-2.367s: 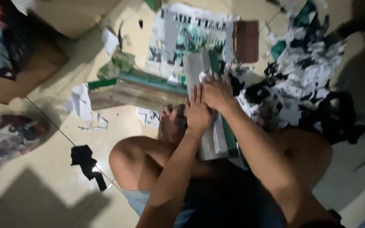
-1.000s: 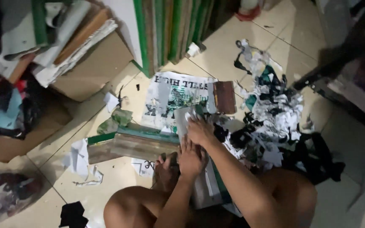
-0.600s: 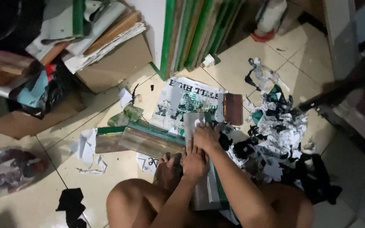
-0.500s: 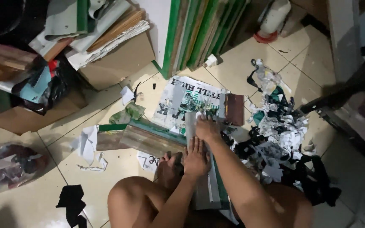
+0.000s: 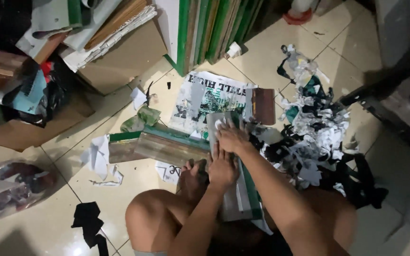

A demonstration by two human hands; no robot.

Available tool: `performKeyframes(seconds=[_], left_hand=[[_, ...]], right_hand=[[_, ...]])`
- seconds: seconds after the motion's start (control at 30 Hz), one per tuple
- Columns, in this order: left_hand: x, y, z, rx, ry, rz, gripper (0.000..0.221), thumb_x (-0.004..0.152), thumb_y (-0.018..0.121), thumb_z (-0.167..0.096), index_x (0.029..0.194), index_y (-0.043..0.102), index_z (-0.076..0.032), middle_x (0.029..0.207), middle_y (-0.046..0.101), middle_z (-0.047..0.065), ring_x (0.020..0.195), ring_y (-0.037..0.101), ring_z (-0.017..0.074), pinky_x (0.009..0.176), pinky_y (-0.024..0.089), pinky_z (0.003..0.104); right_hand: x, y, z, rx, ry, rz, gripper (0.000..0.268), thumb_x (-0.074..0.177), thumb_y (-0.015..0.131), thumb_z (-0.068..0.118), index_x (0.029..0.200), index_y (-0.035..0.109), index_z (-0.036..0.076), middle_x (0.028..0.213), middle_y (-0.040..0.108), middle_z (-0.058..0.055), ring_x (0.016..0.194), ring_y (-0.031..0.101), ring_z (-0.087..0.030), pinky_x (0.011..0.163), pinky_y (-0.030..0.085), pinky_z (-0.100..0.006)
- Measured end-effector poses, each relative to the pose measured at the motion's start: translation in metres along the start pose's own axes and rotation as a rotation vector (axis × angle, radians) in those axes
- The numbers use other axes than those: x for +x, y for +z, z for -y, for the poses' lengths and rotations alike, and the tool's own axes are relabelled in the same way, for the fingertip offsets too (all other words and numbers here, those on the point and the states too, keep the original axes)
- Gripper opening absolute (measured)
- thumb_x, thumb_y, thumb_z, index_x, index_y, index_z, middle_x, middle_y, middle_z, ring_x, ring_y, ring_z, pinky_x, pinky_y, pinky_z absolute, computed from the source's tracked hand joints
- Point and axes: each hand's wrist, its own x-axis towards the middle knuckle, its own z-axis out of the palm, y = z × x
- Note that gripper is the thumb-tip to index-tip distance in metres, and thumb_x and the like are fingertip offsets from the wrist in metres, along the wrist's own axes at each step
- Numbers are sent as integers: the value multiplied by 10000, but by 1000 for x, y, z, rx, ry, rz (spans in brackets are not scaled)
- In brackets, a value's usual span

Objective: Cleaning a screen printing squeegee by wiping the metal handle with a cloth to remove ink or debris.

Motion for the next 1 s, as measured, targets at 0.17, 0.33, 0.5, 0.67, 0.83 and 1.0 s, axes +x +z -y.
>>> performKeyframes(seconds=[0.17, 0.33, 0.5, 0.67, 0.83, 1.0], left_hand=[[4, 6, 3, 47, -3, 12, 699, 1043, 205, -456, 1648, 131, -115, 1735, 50, 83, 1598, -26, 279, 1269, 111, 532], [10, 10, 6, 78, 16, 24, 732, 1030, 203, -458, 1658, 68, -108, 1738, 11, 81, 1597, -49, 279, 1272, 113, 530], [6, 13, 6, -51, 38, -75, 729, 1009, 333, -465, 1633, 225, -105, 1724, 136, 92, 1598, 32, 303, 1256, 178, 533], [3, 17, 7, -49, 52, -58, 767, 988, 340, -489, 1649, 178, -137, 1738, 74, 73, 1600, 17, 288, 1265, 178, 531], [14, 25, 11, 20, 47, -35, 765, 993, 325, -469, 1649, 163, -111, 1739, 52, 92, 1600, 7, 283, 1264, 163, 537], [16, 18, 7, -21, 56, -59, 815, 962, 354, -480, 1648, 146, -92, 1731, 74, 115, 1596, -2, 305, 1264, 132, 557]], right_hand=[[52, -6, 2, -277, 131, -203, 625, 1034, 196, 572, 1582, 304, 291, 1704, 218, 23, 1567, 184, -293, 1235, 80, -643], [47, -22, 10, 86, 167, 280, 691, 1028, 57, 632, 1657, 180, 372, 1743, 104, 92, 1613, 75, -250, 1263, -20, -652], [-22, -67, 27, 379, 244, 82, 539, 1071, 241, 558, 1455, 441, 237, 1562, 405, 23, 1498, 311, -269, 1220, 179, -522], [-73, -163, 38, 396, 321, 309, 575, 1026, 251, 527, 1327, 612, 198, 1455, 576, -83, 1423, 473, -325, 1164, 352, -589], [-44, -137, 13, 293, 444, 255, 715, 1000, 244, 654, 1480, 489, 183, 1605, 449, -119, 1532, 325, -345, 1233, 140, -655], [-4, -131, -5, 282, 295, 396, 851, 1000, 156, 755, 1669, 141, 229, 1749, 116, 22, 1595, 111, -321, 1279, 27, -610]])
